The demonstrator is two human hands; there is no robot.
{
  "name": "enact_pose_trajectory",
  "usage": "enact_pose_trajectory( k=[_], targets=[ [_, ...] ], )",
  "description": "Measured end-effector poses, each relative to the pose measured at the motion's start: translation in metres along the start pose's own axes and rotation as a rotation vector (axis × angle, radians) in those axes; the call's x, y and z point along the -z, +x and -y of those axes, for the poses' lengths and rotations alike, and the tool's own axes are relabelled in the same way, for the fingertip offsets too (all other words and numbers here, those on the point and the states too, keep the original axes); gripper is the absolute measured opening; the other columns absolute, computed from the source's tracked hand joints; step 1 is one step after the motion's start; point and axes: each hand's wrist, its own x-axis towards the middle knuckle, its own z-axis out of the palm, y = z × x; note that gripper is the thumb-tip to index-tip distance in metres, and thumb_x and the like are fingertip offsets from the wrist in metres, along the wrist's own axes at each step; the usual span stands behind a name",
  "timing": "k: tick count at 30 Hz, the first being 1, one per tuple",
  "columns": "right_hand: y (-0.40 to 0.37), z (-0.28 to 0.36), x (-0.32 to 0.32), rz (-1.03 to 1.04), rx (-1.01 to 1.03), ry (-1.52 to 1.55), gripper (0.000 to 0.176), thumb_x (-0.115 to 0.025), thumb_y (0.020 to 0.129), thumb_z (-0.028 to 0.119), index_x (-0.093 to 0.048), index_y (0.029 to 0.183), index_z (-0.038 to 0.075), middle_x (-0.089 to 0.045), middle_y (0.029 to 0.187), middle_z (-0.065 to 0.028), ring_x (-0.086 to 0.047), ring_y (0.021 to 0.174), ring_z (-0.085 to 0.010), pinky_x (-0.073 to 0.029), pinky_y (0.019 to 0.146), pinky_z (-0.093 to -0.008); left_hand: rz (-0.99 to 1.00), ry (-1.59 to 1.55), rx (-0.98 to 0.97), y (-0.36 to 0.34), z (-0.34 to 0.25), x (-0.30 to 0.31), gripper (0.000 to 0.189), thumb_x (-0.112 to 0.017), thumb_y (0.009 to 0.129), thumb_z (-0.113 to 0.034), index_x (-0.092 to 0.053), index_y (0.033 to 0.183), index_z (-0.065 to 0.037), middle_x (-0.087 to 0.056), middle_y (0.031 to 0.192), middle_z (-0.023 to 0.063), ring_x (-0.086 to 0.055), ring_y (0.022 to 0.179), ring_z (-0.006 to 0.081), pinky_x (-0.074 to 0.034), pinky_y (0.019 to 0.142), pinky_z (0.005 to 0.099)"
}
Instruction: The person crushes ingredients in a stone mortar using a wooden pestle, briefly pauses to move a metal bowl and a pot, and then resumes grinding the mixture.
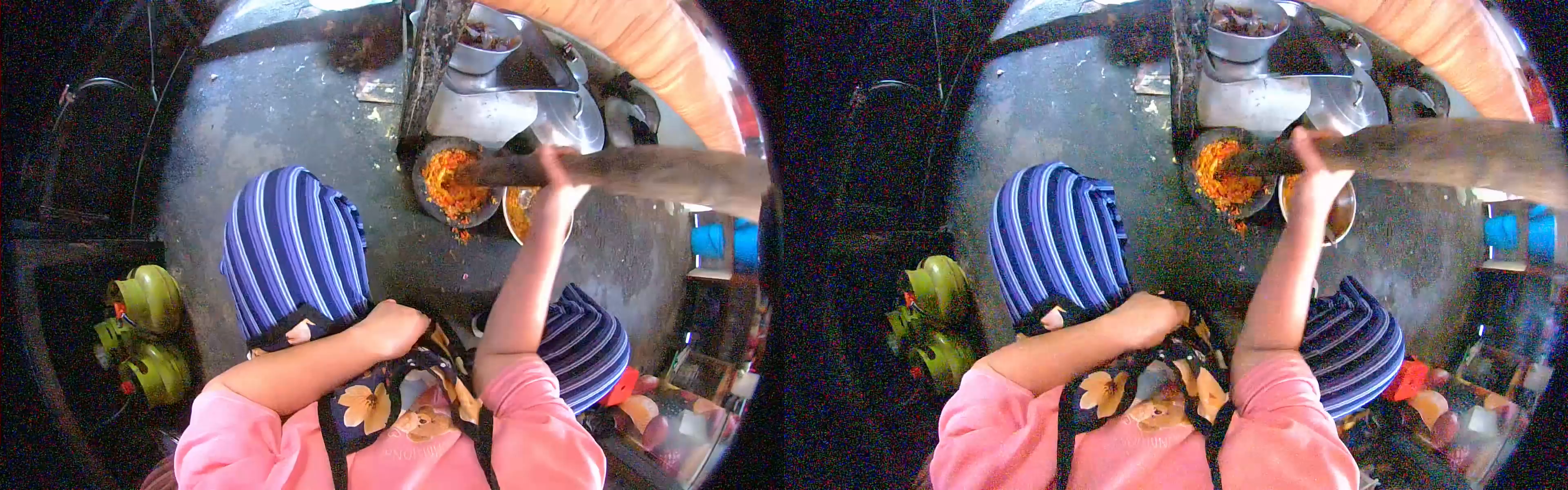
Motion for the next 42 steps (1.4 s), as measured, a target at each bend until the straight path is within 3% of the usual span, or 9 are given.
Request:
enact_pose_trajectory(
  k=[6, 8, 17, 21, 22, 31, 35, 37, 42],
  targets=[
    [-0.014, -0.075, -0.005, -0.099, -0.013, -0.22, 0.019, -0.068, 0.056, -0.001, -0.055, 0.069, 0.005, -0.056, 0.069, -0.0041, -0.051, 0.072, -0.0168, -0.042, 0.071, -0.0313, 0.076, 0.037, -0.005, 0.006, 0.005, -0.001, 0.016, -0.048, 0.074, -0.014, -0.058, 0.081, -0.005, -0.06, 0.072, 0.0182, -0.06, 0.071, 0.0349, -0.047, 0.06, 0.0451],
    [-0.051, -0.113, -0.005, -0.178, -0.213, 0.056, 0.044, -0.068, 0.052, -0.011, -0.052, 0.089, 0.005, -0.051, 0.079, -0.0014, -0.048, 0.077, -0.0161, -0.04, 0.075, -0.0291, 0.084, 0.047, -0.029, 0.004, 0.005, -0.009, 0.015, -0.048, 0.073, -0.013, -0.058, 0.081, -0.005, -0.06, 0.07, 0.0178, -0.06, 0.07, 0.0343, -0.047, 0.059, 0.0442],
    [0.018, 0.027, 0.005, 0.044, -0.041, 0.107, 0.021, -0.071, 0.062, 0.006, -0.055, 0.074, 0.002, -0.056, 0.07, -0.0057, -0.052, 0.069, -0.0183, -0.042, 0.069, -0.0321, 0.088, 0.041, 0.009, 0.007, 0.013, -0.017, 0.015, -0.046, 0.076, -0.013, -0.054, 0.085, -0.005, -0.06, 0.07, 0.0182, -0.06, 0.068, 0.0359, -0.047, 0.058, 0.0453],
    [-0.022, -0.121, 0.011, 0.034, -0.085, -0.516, 0.018, -0.066, 0.064, 0.004, -0.053, 0.077, 0.005, -0.053, 0.083, -0.0065, -0.05, 0.079, -0.0156, -0.041, 0.074, -0.0314, 0.118, 0.061, -0.002, 0.004, 0.002, -0.004, 0.015, -0.045, 0.075, -0.013, -0.054, 0.085, -0.005, -0.06, 0.071, 0.0181, -0.06, 0.069, 0.0362, -0.047, 0.059, 0.0452],
    [-0.034, -0.129, 0.016, -0.014, -0.172, -0.248, 0.02, -0.07, 0.06, 0.003, -0.054, 0.073, 0.005, -0.053, 0.079, -0.0046, -0.049, 0.076, -0.0162, -0.041, 0.075, -0.0312, 0.143, 0.074, 0.006, 0.003, -0.002, -0.005, 0.015, -0.046, 0.075, -0.013, -0.054, 0.085, -0.005, -0.06, 0.071, 0.0179, -0.06, 0.069, 0.0362, -0.047, 0.06, 0.0452],
    [0.014, 0.02, 0.001, 0.061, -0.053, 0.143, 0.021, -0.071, 0.062, 0.002, -0.055, 0.077, 0.003, -0.056, 0.074, -0.0046, -0.051, 0.068, -0.0167, -0.041, 0.067, -0.0286, 0.102, 0.072, 0.029, 0.006, 0.006, -0.015, 0.013, -0.045, 0.075, -0.009, -0.052, 0.081, 0.0, -0.059, 0.068, 0.0199, -0.061, 0.066, 0.0365, -0.049, 0.055, 0.0444],
    [-0.015, -0.103, 0.011, 0.081, -0.126, -0.181, 0.019, -0.067, 0.06, 0.003, -0.056, 0.075, 0.005, -0.054, 0.072, -0.0018, -0.05, 0.073, -0.0174, -0.041, 0.068, -0.0311, 0.129, 0.081, 0.016, 0.006, -0.001, -0.002, 0.013, -0.046, 0.075, -0.009, -0.054, 0.08, 0.0, -0.06, 0.073, 0.0216, -0.061, 0.068, 0.0359, -0.049, 0.059, 0.045],
    [-0.013, -0.231, 0.049, 0.17, -0.216, 0.347, 0.022, -0.067, 0.062, -0.004, -0.056, 0.078, 0.005, -0.052, 0.076, -0.0012, -0.05, 0.075, -0.0158, -0.04, 0.077, -0.0304, 0.112, 0.096, 0.032, 0.001, -0.006, -0.002, 0.013, -0.047, 0.075, -0.009, -0.054, 0.08, 0.001, -0.06, 0.073, 0.0212, -0.061, 0.067, 0.0358, -0.049, 0.058, 0.0445],
    [-0.026, -0.031, -0.016, -0.015, -0.061, -0.048, 0.022, -0.072, 0.061, 0.0, -0.055, 0.074, 0.003, -0.055, 0.071, -0.0031, -0.05, 0.069, -0.0153, -0.041, 0.069, -0.0299, 0.056, 0.078, -0.016, -0.002, 0.003, -0.012, 0.013, -0.046, 0.075, -0.009, -0.052, 0.08, 0.001, -0.06, 0.07, 0.0202, -0.061, 0.066, 0.0361, -0.049, 0.055, 0.0438]
  ],
)
